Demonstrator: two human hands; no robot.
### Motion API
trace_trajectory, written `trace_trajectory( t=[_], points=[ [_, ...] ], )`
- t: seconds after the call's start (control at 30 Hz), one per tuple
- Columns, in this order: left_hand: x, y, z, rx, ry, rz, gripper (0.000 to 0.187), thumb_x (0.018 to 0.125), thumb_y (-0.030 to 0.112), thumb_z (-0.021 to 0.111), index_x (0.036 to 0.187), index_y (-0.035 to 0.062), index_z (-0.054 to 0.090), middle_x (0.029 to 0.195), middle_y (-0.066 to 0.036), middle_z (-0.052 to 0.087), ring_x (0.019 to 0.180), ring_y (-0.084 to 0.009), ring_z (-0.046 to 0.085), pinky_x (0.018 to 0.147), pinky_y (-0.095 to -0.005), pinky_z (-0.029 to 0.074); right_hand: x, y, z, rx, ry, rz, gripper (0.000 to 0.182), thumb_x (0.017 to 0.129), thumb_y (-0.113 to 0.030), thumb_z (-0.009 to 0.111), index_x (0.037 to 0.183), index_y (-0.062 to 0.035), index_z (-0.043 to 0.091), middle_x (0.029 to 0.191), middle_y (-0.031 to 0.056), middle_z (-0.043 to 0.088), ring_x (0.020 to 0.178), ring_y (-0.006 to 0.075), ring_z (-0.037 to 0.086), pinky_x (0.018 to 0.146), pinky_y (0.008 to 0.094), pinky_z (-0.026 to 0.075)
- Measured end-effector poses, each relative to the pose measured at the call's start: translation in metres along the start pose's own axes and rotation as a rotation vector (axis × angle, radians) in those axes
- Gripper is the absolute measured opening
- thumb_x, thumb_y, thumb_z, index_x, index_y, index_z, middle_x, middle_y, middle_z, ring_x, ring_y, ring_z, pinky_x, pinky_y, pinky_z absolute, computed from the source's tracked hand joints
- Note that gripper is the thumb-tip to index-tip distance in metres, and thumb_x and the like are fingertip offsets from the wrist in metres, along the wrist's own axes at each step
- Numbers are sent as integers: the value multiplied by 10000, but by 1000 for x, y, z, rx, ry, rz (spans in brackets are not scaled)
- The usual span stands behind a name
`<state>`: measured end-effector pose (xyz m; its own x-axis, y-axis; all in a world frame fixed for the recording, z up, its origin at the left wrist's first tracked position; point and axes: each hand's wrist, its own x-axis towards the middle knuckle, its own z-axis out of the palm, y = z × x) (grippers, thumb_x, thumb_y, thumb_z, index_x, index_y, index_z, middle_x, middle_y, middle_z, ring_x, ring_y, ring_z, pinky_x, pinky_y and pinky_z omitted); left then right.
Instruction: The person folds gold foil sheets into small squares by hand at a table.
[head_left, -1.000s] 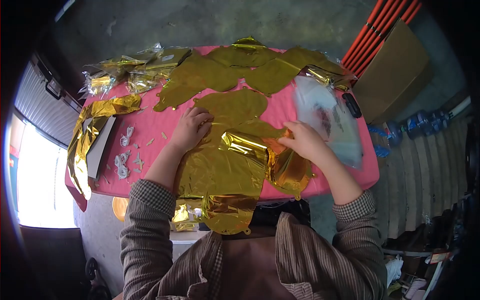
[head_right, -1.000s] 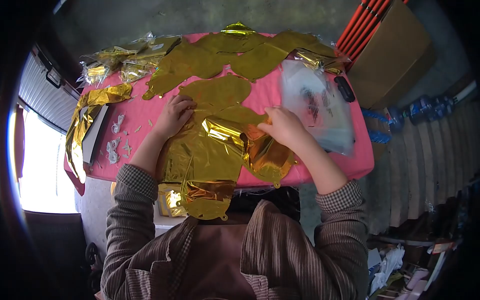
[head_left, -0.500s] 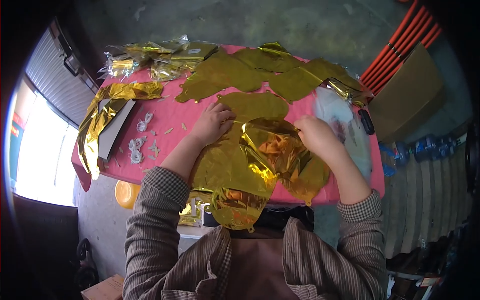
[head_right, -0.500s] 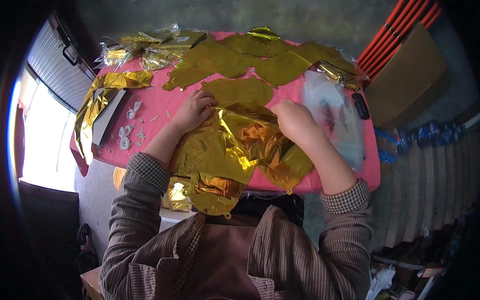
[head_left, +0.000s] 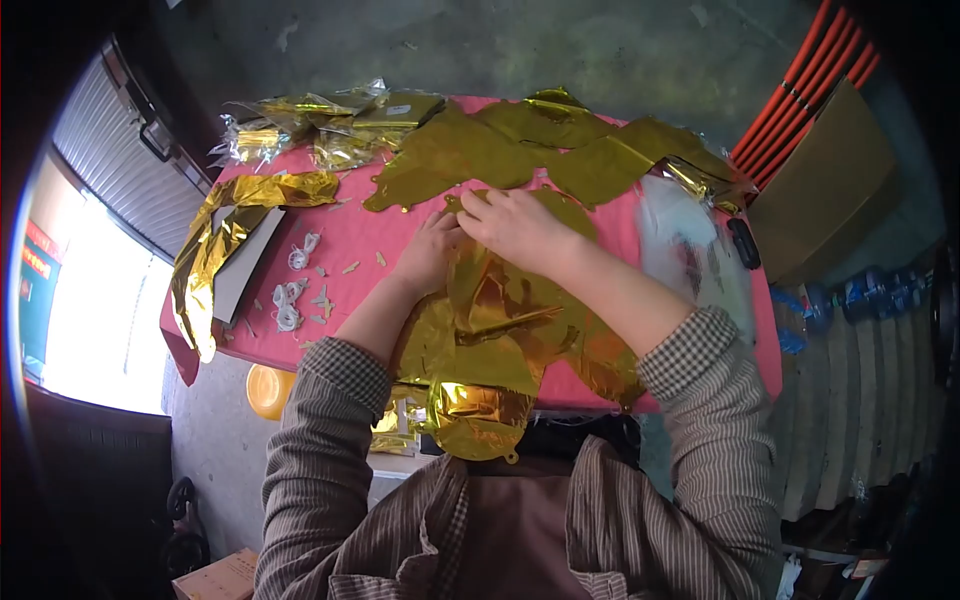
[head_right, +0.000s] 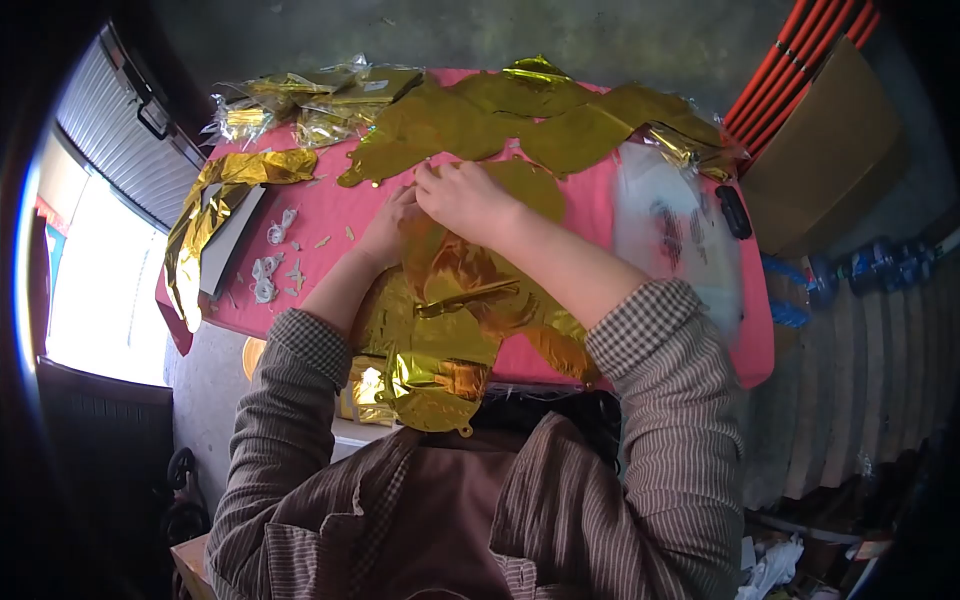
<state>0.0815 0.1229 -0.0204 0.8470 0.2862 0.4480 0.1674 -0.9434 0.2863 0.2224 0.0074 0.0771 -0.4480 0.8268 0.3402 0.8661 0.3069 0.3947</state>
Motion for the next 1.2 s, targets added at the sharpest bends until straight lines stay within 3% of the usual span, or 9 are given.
trace_trajectory(
  t=[0.23,0.27,0.3,0.4,0.67,0.87,0.97,1.13,1.2],
  points=[
    [-1,10,-8,-110,0,-59,346,686,104,625,1031,87,612,1128,-76,520,1068,-291,450,926,-382,392,-50,-35,7,549,-20,274,501,789,-264,637,1212,-43,483,1265,125,448,1058,315,511,938,423,396],
    [0,9,-7,-113,1,-59,346,686,104,625,1031,87,612,1128,-76,520,1068,-291,450,926,-382,392,-56,-39,4,614,-231,339,595,851,-391,552,1312,-50,397,1385,152,340,1210,343,408,1041,470,283],
    [0,9,-8,-109,16,-26,316,692,104,619,1007,84,620,1101,-72,536,1055,-288,460,914,-377,401,-59,-43,6,613,-235,340,595,851,-391,552,1312,-50,397,1385,152,340,1210,343,408,1041,470,283],
    [1,5,-5,-104,41,20,256,706,100,602,960,72,629,1037,-74,564,1022,-287,480,884,-371,418,-67,-48,30,663,-441,347,731,888,-605,299,1426,-117,221,1478,152,184,1385,297,97,1109,480,57],
    [2,8,-9,-93,20,-10,247,743,84,562,986,53,596,961,-121,583,952,-313,502,819,-395,434,-49,-30,48,643,-447,435,725,890,-623,242,1430,-141,219,1491,126,159,1384,298,98,1107,481,35],
    [6,15,-34,-305,-29,-308,315,816,115,521,1116,20,515,1045,-181,591,963,-376,551,818,-423,449,-48,-32,55,617,-385,453,689,899,-597,260,1425,-151,243,1491,101,176,1387,268,112,1109,469,35],
    [2,29,-69,-255,16,-254,279,829,129,512,1079,5,538,1067,-202,589,987,-384,555,824,-423,455,-50,-36,59,604,-350,476,675,899,-585,288,1417,-152,268,1488,96,193,1385,259,123,1109,466,48],
    [-50,72,-101,-187,-365,-158,279,815,148,574,1053,4,582,1056,-178,592,1022,-337,552,872,-373,447,-49,-37,61,532,-339,472,680,886,-572,348,1417,-154,266,1492,78,186,1382,252,141,1110,476,75],
    [-76,84,-101,-179,-313,-117,272,815,145,575,1050,8,585,1098,-172,576,1066,-336,528,898,-380,432,-49,-36,62,535,-339,470,675,887,-565,360,1416,-156,268,1491,81,190,1381,257,141,1109,473,78]
  ],
)
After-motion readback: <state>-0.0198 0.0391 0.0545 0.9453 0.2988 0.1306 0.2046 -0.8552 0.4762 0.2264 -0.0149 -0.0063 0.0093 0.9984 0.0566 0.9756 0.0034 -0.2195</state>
